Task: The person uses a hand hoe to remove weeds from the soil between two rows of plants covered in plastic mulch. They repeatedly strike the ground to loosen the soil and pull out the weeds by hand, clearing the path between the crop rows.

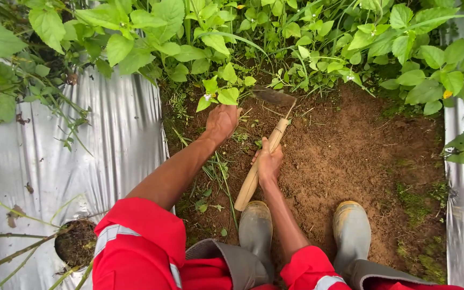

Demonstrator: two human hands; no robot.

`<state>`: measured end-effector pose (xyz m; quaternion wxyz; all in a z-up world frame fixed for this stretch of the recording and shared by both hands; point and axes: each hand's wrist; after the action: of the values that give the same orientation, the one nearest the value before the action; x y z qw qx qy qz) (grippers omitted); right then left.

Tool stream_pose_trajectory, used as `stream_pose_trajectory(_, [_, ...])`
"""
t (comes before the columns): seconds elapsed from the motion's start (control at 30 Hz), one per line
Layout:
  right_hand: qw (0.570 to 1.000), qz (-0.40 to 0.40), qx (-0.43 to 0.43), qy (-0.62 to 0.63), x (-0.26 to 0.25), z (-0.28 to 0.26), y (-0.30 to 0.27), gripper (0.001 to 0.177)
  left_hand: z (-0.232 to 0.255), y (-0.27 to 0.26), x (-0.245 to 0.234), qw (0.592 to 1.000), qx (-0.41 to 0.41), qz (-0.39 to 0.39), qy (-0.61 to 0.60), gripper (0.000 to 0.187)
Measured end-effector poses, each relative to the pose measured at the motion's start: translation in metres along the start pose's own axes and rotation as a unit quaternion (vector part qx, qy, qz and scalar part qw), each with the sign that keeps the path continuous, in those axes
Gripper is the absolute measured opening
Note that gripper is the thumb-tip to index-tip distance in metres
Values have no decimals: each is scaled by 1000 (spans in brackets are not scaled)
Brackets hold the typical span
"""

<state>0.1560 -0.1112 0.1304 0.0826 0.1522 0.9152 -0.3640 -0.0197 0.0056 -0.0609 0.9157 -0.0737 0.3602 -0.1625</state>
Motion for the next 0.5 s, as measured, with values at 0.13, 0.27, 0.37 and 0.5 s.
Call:
stream_pose_trajectory(0.13, [1000, 3, -19, -21, -9, -9, -17, 38, 147, -35, -74, 981, -164, -33, -99, 57])
stream_pose_trajectory(0.27, [995, 41, -86, -13, -22, -23, -12, 33, 175, -40, -75, 864, -261, 36, -429, 43])
stream_pose_trajectory(0.37, [989, 57, -139, 0, -33, -38, -13, 28, 183, -48, -74, 668, -324, 94, -663, 32])
stream_pose_trajectory(0.5, [979, 68, -185, 57, -41, -52, -16, 20, 190, -52, -75, 257, -347, 170, -886, 19])
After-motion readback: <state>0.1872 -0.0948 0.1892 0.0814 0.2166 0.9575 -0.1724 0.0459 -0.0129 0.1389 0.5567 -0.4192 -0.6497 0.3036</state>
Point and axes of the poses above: each hand's wrist, its own y-axis towards the middle knuckle, its own x-axis out of the palm, z = x × y, and after that the axes turned 10 degrees about -y, right-handed
